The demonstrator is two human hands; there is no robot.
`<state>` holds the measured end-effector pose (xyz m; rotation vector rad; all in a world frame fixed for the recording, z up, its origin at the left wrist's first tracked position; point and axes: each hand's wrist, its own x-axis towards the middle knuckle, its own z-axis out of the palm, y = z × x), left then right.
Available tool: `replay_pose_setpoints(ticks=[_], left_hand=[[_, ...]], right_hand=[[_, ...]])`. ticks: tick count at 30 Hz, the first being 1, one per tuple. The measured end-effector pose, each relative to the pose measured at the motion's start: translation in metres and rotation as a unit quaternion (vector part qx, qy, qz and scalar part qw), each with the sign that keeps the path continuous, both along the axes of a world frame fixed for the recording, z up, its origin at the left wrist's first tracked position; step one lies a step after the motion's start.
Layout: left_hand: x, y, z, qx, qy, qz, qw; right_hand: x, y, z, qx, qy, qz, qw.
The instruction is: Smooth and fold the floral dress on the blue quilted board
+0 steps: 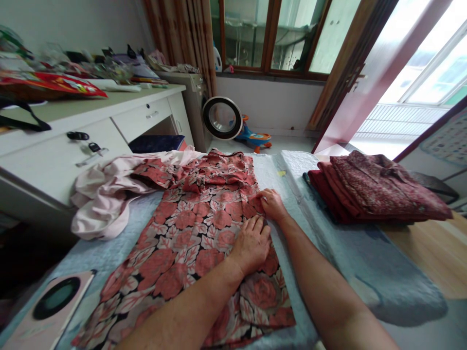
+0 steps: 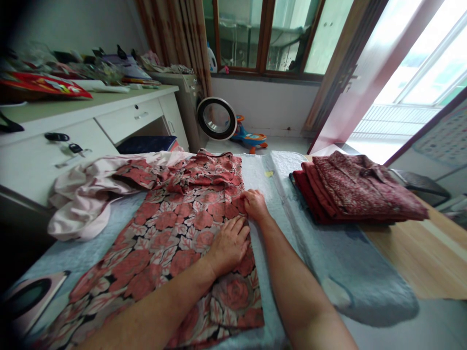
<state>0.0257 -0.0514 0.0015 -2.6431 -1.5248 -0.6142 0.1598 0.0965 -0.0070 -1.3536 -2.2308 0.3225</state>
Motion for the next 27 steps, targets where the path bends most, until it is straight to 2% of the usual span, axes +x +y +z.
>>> replay_pose_setpoints(ticks=[16, 19, 23, 27], left_hand=[[0.000, 0.001, -0.002, 0.000, 0.002, 0.002, 1.000], [0.000, 0.001, -0.002, 0.001, 0.004, 0.001, 1.000], [0.000, 0.000, 0.002, -0.006, 0.004, 0.000, 1.000], [0.000, 0.000, 0.003, -0.007, 0.000, -0.001, 1.000]], right_hand=[[-0.007, -0.001, -0.006, -0.027, -0.082, -0.039, 0.995], [-0.005, -0.001, -0.004, -0.010, -0.059, -0.035, 0.998], [0.001, 0.000, 0.003, 0.035, 0.018, -0.025, 0.999], [0.003, -0.003, 0.008, 0.013, 0.023, -0.005, 1.000]])
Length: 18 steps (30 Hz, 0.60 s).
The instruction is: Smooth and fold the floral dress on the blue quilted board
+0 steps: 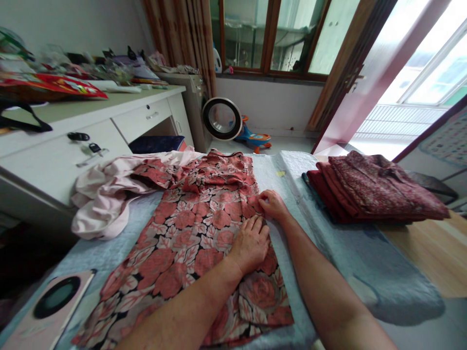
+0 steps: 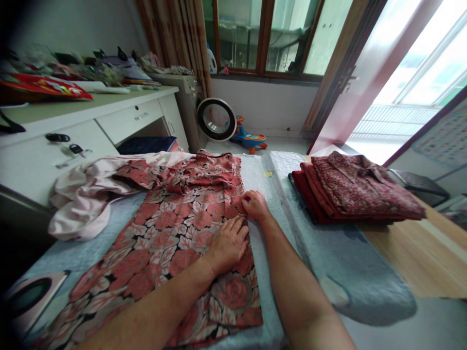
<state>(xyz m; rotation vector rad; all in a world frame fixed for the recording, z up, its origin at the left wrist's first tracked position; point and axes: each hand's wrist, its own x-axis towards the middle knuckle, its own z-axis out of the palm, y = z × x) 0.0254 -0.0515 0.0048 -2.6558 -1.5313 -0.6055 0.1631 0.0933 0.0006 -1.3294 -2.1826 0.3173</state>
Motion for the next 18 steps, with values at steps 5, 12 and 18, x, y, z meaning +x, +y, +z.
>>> replay_pose_setpoints(ticks=[5, 12, 18], left_hand=[[0.0000, 0.0005, -0.0017, 0.007, 0.002, 0.001, 1.000], [-0.0004, 0.0004, -0.0035, 0.003, -0.004, 0.000, 1.000], [-0.0002, 0.0009, -0.0041, 0.004, -0.006, -0.003, 1.000]], right_hand=[[-0.0018, -0.0036, -0.0007, -0.004, -0.018, 0.011, 1.000], [-0.0013, 0.0009, -0.0055, -0.007, -0.047, -0.003, 0.999], [-0.0019, 0.0015, -0.0074, -0.004, -0.065, -0.011, 0.998]])
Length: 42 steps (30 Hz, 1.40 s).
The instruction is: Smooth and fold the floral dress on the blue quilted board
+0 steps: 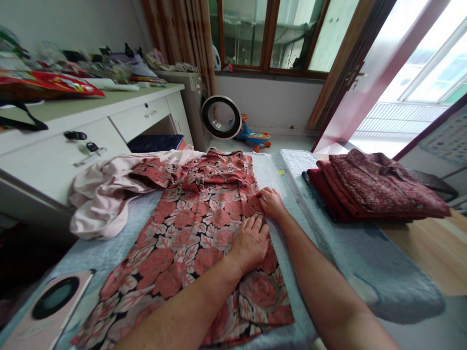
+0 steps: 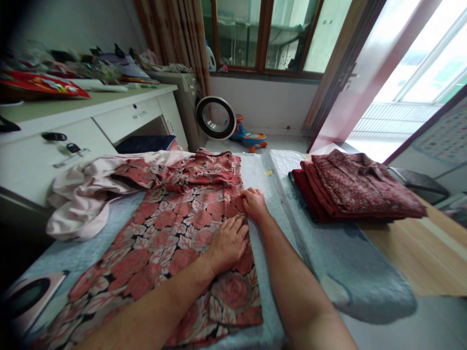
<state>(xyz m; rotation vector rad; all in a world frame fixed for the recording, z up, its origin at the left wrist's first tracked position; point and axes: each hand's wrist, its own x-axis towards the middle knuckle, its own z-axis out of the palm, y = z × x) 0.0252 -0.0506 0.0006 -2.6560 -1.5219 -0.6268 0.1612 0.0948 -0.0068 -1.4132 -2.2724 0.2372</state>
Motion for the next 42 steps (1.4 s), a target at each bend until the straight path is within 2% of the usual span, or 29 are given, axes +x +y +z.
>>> replay_pose_setpoints(ticks=[13, 20, 28, 33, 42], left_hand=[[0.000, -0.001, 0.003, -0.006, 0.007, 0.002, 1.000], [0.000, -0.001, 0.003, -0.018, 0.009, 0.004, 1.000], [-0.001, -0.001, 0.003, -0.025, 0.009, 0.000, 1.000], [-0.001, -0.001, 0.004, -0.029, 0.009, 0.001, 1.000], [-0.001, 0.000, 0.001, -0.023, 0.004, 0.002, 1.000]], right_hand=[[0.005, 0.004, 0.003, -0.039, 0.056, 0.026, 0.997], [0.021, 0.003, 0.012, -0.112, 0.029, 0.132, 0.984], [0.023, 0.009, 0.005, -0.112, 0.013, 0.152, 0.982], [0.022, 0.009, 0.000, -0.093, 0.033, 0.130, 0.987], [0.010, 0.010, -0.011, -0.009, 0.043, 0.019, 0.999]])
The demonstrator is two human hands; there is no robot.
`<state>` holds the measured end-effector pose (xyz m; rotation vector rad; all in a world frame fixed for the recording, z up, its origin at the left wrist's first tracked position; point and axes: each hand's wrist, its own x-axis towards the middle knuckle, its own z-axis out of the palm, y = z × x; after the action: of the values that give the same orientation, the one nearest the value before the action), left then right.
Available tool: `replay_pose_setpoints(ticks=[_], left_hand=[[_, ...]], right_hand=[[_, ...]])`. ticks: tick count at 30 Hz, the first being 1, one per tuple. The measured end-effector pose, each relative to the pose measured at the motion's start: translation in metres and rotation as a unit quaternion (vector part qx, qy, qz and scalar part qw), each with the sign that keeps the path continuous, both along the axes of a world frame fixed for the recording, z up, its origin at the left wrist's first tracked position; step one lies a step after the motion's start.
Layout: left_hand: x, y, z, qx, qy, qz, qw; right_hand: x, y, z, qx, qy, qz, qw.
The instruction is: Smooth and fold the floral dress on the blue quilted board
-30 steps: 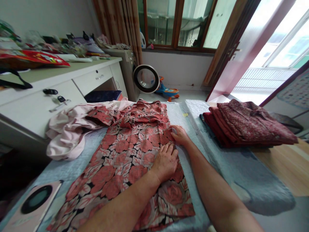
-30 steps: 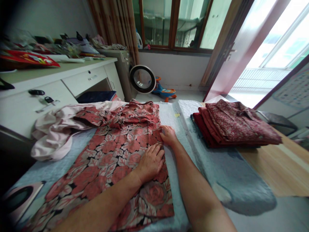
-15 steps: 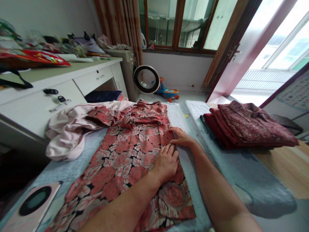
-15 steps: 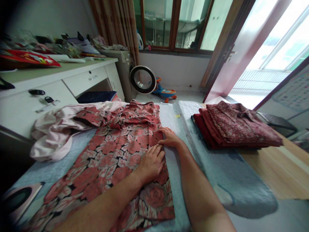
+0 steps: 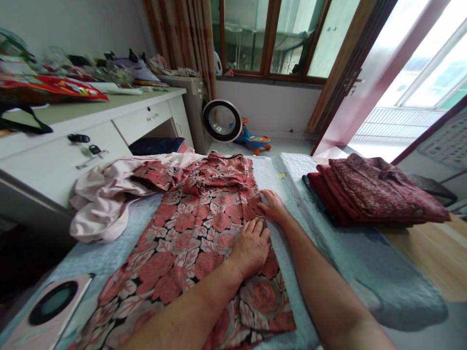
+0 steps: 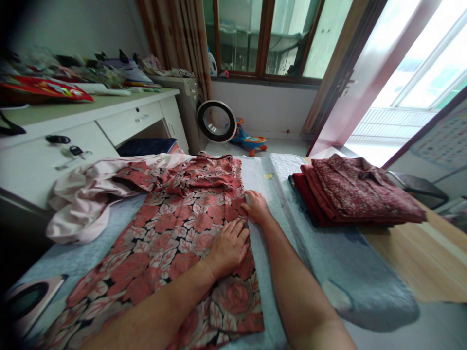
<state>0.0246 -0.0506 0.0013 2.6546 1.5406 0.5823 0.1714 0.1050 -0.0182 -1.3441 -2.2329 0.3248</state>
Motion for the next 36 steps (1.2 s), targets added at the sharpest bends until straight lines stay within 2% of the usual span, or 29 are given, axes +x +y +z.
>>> replay_pose_setpoints(ticks=[4, 8, 12, 19, 29, 36], left_hand=[[0.000, 0.000, 0.001, -0.002, -0.002, -0.001, 1.000], [-0.001, 0.000, 0.002, -0.004, 0.004, -0.001, 1.000], [-0.001, 0.000, 0.003, -0.005, 0.005, -0.002, 1.000], [0.000, 0.000, 0.005, -0.008, 0.005, -0.002, 1.000], [-0.001, 0.000, 0.000, 0.001, -0.005, -0.003, 1.000], [-0.001, -0.001, 0.003, -0.007, 0.002, 0.000, 1.000]], right_hand=[[0.004, -0.004, 0.007, -0.021, -0.019, -0.024, 0.999], [0.010, -0.008, 0.017, -0.079, -0.061, 0.021, 0.995], [0.012, -0.010, 0.022, -0.105, -0.096, 0.032, 0.989], [0.009, -0.008, 0.018, -0.088, -0.093, 0.025, 0.991], [0.001, -0.004, 0.007, -0.044, -0.088, -0.028, 0.995], [0.004, -0.008, 0.016, -0.067, -0.063, -0.009, 0.996]])
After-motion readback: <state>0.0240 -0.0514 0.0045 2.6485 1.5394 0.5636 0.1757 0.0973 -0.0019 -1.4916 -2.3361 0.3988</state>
